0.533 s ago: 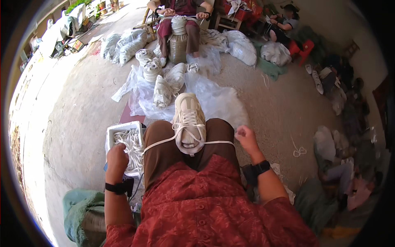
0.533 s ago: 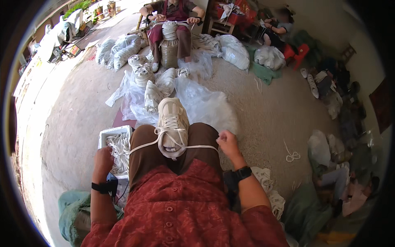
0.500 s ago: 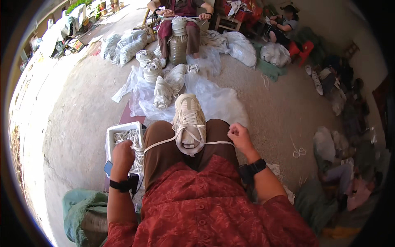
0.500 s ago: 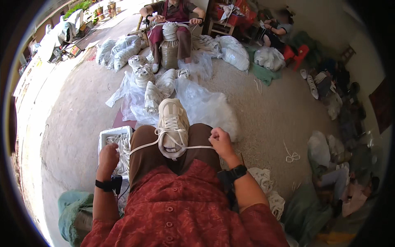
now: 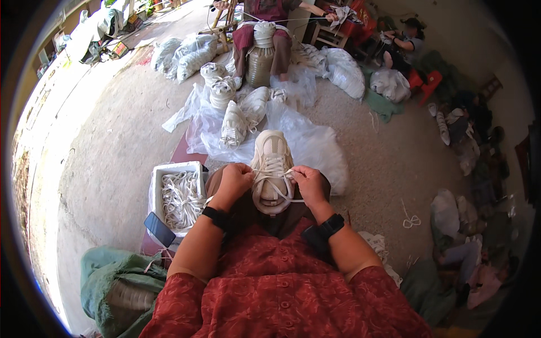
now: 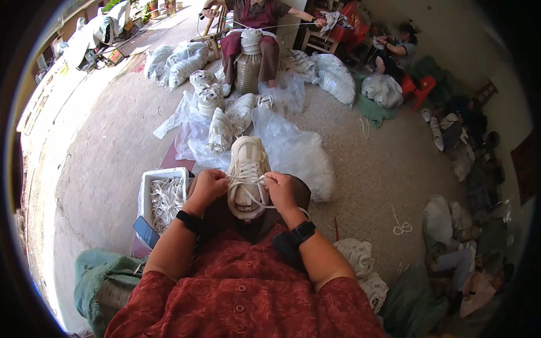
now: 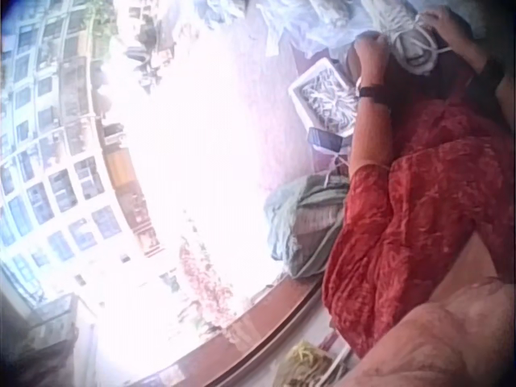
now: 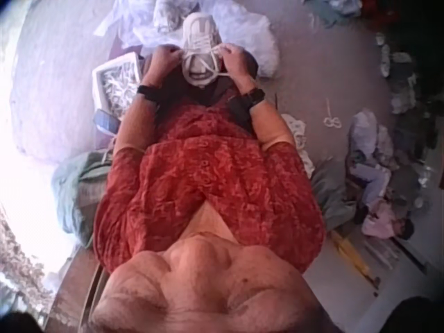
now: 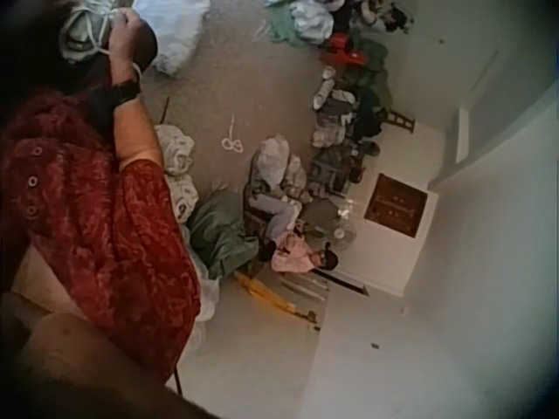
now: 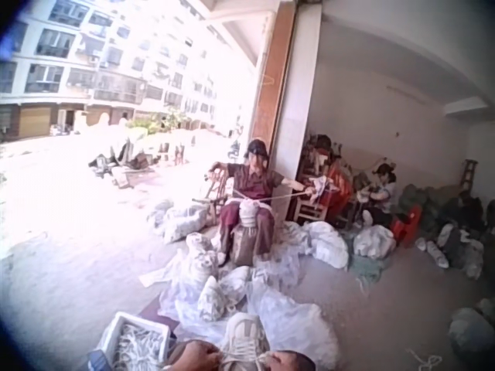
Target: Lacing a white sneaker in a shoe finishing area.
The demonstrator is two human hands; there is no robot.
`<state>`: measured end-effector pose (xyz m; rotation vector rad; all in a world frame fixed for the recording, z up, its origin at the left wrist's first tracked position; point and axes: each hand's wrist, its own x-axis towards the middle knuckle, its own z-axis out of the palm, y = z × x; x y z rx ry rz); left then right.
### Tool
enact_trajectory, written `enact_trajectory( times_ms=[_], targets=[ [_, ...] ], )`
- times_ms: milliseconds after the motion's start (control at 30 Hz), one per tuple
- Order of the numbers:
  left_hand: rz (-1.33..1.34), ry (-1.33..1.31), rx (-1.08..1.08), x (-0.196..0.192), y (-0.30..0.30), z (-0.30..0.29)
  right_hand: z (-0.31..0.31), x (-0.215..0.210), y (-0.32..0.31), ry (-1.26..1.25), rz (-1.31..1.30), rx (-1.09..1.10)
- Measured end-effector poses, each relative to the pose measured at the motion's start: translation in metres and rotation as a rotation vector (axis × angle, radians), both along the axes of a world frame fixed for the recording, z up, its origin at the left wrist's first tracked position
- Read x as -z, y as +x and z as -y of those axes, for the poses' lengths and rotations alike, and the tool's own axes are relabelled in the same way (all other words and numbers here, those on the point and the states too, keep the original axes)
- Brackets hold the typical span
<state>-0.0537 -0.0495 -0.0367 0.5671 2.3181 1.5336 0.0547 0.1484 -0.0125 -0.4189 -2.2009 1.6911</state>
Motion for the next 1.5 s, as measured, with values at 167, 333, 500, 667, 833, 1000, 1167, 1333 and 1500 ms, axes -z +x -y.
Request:
enact_trajectory(
  times_ms=[167,333,500,667,833,1000,1167,1333,1500],
  targets=[
    [0.494,0.446,0.067,-0.026,0.007,0.004,0.001,0.001,-0.014,-0.245,-0.046,-0.031],
    [0.523,0.504,0.252,-0.035,0.013,0.003,-0.011,0.000,-0.015,-0.377,0.077,-0.154],
    [0.622,0.504,0.051,-0.036,0.017,0.000,-0.014,0.002,-0.004,-0.342,0.176,-0.163],
    [0.125,0.037,0.055,-0.045,0.026,0.015,0.001,-0.015,0.035,0.373,0.040,-0.135],
    [-0.132,0.140,-0.182,-0.036,0.028,0.045,-0.016,-0.016,0.052,0.347,-0.016,-0.008],
    [0.039,0.282,-0.157,-0.038,0.028,0.071,-0.046,-0.046,0.070,0.308,0.102,-0.209],
    [-0.024,0.339,-0.235,-0.037,0.020,0.110,-0.103,-0.049,0.104,0.402,0.080,-0.080],
    [-0.076,0.330,-0.203,-0.030,0.019,0.110,-0.125,-0.053,0.125,0.522,0.121,-0.066],
    [-0.252,-0.096,0.037,-0.066,0.016,0.134,-0.129,-0.097,0.133,0.544,0.322,-0.233]
  ],
)
